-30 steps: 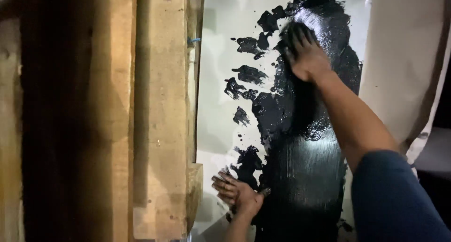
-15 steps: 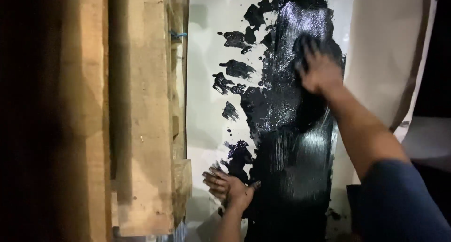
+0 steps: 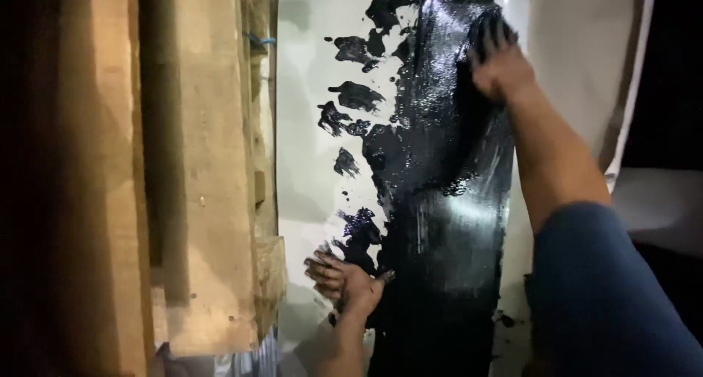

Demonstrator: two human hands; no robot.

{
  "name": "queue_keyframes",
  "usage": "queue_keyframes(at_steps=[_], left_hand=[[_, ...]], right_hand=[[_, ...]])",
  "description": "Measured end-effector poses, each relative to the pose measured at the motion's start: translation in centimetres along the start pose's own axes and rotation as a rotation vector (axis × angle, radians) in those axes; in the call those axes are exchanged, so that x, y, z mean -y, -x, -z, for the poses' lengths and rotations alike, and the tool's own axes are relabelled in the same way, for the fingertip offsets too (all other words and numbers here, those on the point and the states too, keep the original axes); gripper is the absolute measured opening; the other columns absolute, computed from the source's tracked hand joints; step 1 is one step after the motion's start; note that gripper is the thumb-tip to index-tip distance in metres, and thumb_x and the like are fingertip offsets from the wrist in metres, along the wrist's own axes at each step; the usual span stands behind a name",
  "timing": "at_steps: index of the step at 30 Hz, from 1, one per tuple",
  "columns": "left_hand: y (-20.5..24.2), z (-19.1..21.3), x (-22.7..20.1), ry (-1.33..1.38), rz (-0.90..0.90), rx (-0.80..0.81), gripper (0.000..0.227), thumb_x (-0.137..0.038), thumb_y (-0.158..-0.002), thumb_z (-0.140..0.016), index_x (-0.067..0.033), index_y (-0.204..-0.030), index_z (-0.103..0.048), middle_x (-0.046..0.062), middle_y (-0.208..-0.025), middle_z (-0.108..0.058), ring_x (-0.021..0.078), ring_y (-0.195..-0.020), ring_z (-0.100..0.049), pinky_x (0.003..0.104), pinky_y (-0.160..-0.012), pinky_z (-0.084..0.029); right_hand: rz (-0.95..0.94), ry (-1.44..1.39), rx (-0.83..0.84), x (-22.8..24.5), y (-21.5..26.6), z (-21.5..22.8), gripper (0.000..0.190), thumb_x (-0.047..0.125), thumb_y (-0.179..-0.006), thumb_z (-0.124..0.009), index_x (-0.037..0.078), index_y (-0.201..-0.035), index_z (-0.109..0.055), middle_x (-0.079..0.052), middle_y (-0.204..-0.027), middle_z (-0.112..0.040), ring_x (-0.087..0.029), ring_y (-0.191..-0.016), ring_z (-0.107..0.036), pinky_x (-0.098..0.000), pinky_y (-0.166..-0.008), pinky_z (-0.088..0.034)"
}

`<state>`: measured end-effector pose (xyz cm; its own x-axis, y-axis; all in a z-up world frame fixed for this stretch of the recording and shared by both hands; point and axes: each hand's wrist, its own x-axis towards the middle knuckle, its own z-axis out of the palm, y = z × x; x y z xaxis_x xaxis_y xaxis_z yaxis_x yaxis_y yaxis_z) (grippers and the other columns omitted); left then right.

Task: The person spreads a thick black substance onto a white surface using their hands. They use both hands to rub and smooth the material across the surface, working from the center outwards.

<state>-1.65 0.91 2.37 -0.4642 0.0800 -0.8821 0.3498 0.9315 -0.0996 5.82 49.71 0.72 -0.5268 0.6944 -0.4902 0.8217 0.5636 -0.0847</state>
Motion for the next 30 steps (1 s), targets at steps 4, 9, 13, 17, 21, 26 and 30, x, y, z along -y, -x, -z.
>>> queue_keyframes(at_steps=[4, 9, 13, 17, 21, 26, 30], left_hand=[[-0.5, -0.5, 0.6, 0.026, 0.047, -0.008, 0.173, -0.073, -0.075, -0.095, 0.0140, -0.155, 0.032, 0.047, -0.160, 0.031, 0.0633, -0.153, 0.018, 0.069, -0.123, -0.001], [-1.5, -2.0, 0.3, -0.059, 0.009, -0.095, 0.178, -0.085, -0.072, -0.090, 0.0218, -0.153, 0.027, 0.055, -0.157, 0.026, 0.0702, -0.149, 0.014, 0.073, -0.120, -0.004], [-1.4, -2.5, 0.5, -0.102, -0.022, -0.120, 0.178, -0.086, -0.071, -0.090, 0.0236, -0.153, 0.024, 0.058, -0.156, 0.021, 0.0702, -0.150, 0.006, 0.072, -0.119, -0.012], [0.9, 2.4, -0.5, -0.071, -0.077, 0.055, 0.160, -0.066, -0.087, -0.087, 0.0246, -0.150, 0.029, 0.057, -0.156, 0.026, 0.0707, -0.150, 0.011, 0.071, -0.122, -0.007], [0.2, 0.9, -0.1, -0.084, -0.054, 0.019, 0.171, -0.080, -0.081, -0.086, 0.0241, -0.149, 0.031, 0.056, -0.157, 0.029, 0.0713, -0.150, 0.015, 0.074, -0.120, -0.004], [-0.1, 0.7, 0.0, -0.021, -0.013, 0.015, 0.167, -0.073, -0.081, -0.088, 0.0214, -0.152, 0.030, 0.053, -0.157, 0.030, 0.0689, -0.151, 0.015, 0.072, -0.121, -0.007], [0.3, 1.8, -0.2, -0.102, -0.067, 0.042, 0.166, -0.082, -0.086, -0.081, 0.0264, -0.150, 0.027, 0.060, -0.154, 0.026, 0.0745, -0.148, 0.010, 0.073, -0.120, -0.008]], right_hand=[[-0.038, 0.028, -0.009, 3.9, 4.7, -0.5, 0.082, 0.056, -0.106, -0.020, 0.004, -0.169, -0.009, -0.019, -0.176, -0.006, -0.045, -0.158, -0.016, -0.0574, -0.126, -0.016], [-0.030, 0.137, 0.242, 6.0, 14.0, -0.8, 0.095, 0.073, -0.097, -0.011, 0.014, -0.167, 0.012, -0.012, -0.176, 0.012, -0.037, -0.162, -0.001, -0.0530, -0.130, -0.010], [-0.119, -0.006, 0.109, 1.2, 3.5, 0.5, 0.086, 0.066, -0.105, -0.025, 0.019, -0.169, 0.007, -0.012, -0.177, 0.004, -0.047, -0.156, -0.024, -0.0591, -0.121, -0.035], [-0.175, 0.043, 0.056, 1.9, 1.2, 1.7, 0.089, 0.070, -0.104, -0.020, 0.014, -0.172, -0.006, -0.010, -0.176, 0.005, -0.045, -0.159, -0.011, -0.0599, -0.128, -0.020], [-0.085, -0.018, 0.198, 4.1, 10.9, -1.1, 0.103, 0.081, -0.091, -0.013, 0.016, -0.170, -0.001, -0.016, -0.177, 0.002, -0.043, -0.161, -0.007, -0.0604, -0.129, -0.012], [-0.181, 0.012, 0.212, 1.3, 5.5, -1.1, 0.100, 0.081, -0.095, -0.014, 0.014, -0.169, -0.018, -0.016, -0.176, -0.012, -0.041, -0.160, -0.015, -0.0599, -0.126, -0.021], [-0.062, 0.131, 0.087, 1.1, 0.2, 2.2, 0.083, 0.064, -0.105, -0.013, 0.011, -0.169, -0.005, -0.007, -0.177, 0.001, -0.025, -0.162, 0.009, -0.0446, -0.131, 0.003]])
